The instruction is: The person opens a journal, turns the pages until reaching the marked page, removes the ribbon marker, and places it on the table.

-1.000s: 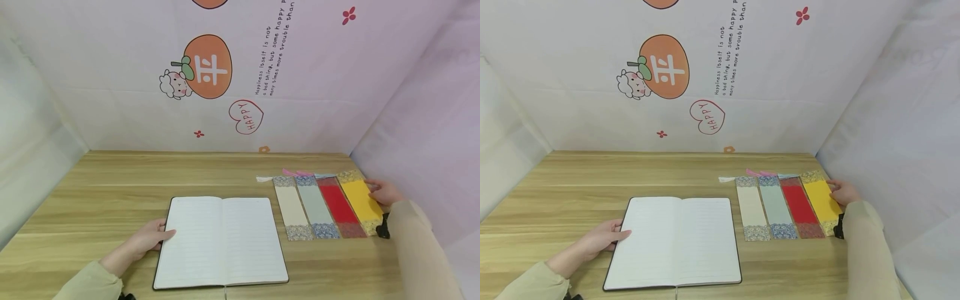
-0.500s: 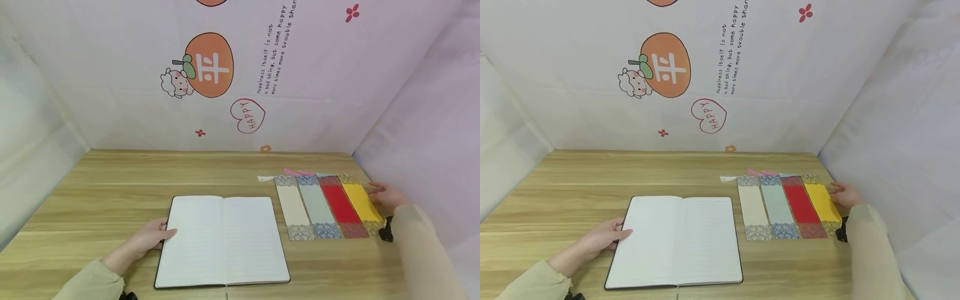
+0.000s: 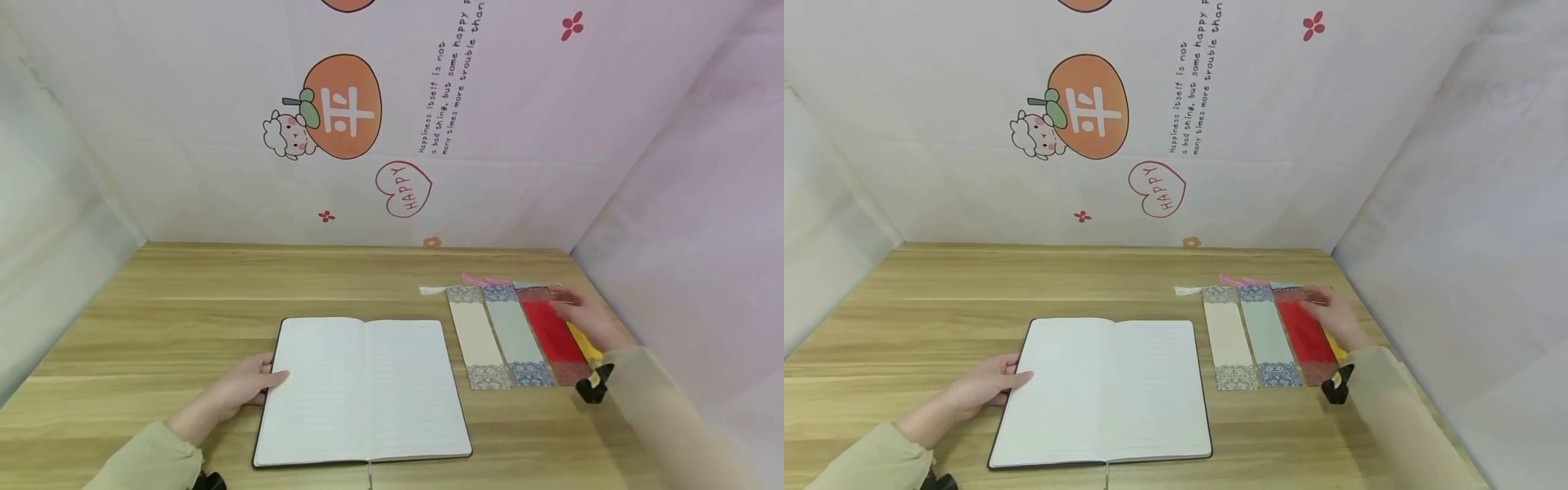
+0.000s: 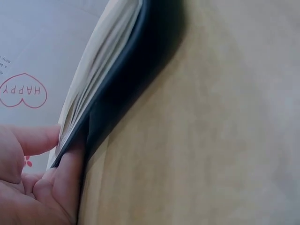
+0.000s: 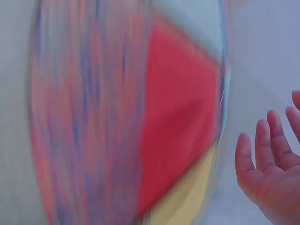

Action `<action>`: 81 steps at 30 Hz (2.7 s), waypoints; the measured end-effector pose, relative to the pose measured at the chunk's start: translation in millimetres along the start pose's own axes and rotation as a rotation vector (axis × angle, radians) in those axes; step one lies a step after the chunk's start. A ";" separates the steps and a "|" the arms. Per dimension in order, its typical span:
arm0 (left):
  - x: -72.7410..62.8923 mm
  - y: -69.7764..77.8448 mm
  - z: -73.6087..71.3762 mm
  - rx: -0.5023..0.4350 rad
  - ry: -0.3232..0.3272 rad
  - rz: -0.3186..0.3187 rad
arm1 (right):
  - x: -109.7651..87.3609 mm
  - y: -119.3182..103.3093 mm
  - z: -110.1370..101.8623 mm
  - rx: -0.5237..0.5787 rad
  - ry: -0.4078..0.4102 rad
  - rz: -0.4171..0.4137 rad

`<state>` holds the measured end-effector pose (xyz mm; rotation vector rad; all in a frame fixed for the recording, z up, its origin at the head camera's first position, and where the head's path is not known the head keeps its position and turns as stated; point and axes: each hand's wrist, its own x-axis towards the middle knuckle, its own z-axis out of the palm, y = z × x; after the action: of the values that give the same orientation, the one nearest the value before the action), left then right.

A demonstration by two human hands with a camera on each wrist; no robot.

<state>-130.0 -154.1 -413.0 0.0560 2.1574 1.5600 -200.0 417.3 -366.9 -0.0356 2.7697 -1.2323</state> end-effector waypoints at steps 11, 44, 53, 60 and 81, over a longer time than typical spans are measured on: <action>-7.2 21.5 -7.2 -0.062 -0.080 0.062 | -18.1 -83.0 101.9 0.358 -0.299 -0.106; -2.3 95.2 77.7 -0.013 -0.255 0.371 | -51.8 -194.8 163.6 0.668 -0.461 -0.135; 7.3 85.8 92.4 0.459 -0.293 0.511 | -53.8 -165.7 136.5 0.604 -0.359 -0.078; 10.2 79.9 102.2 0.705 -0.346 0.495 | -54.9 -127.7 126.1 0.514 -0.340 0.004; 10.3 74.6 116.4 0.933 -0.396 0.473 | -47.2 -103.8 140.8 0.044 -0.303 -0.024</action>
<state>-110.8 -21.6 -377.0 1.1268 2.4159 0.5097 -140.0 246.7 -379.2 -0.2323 2.4889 -1.1818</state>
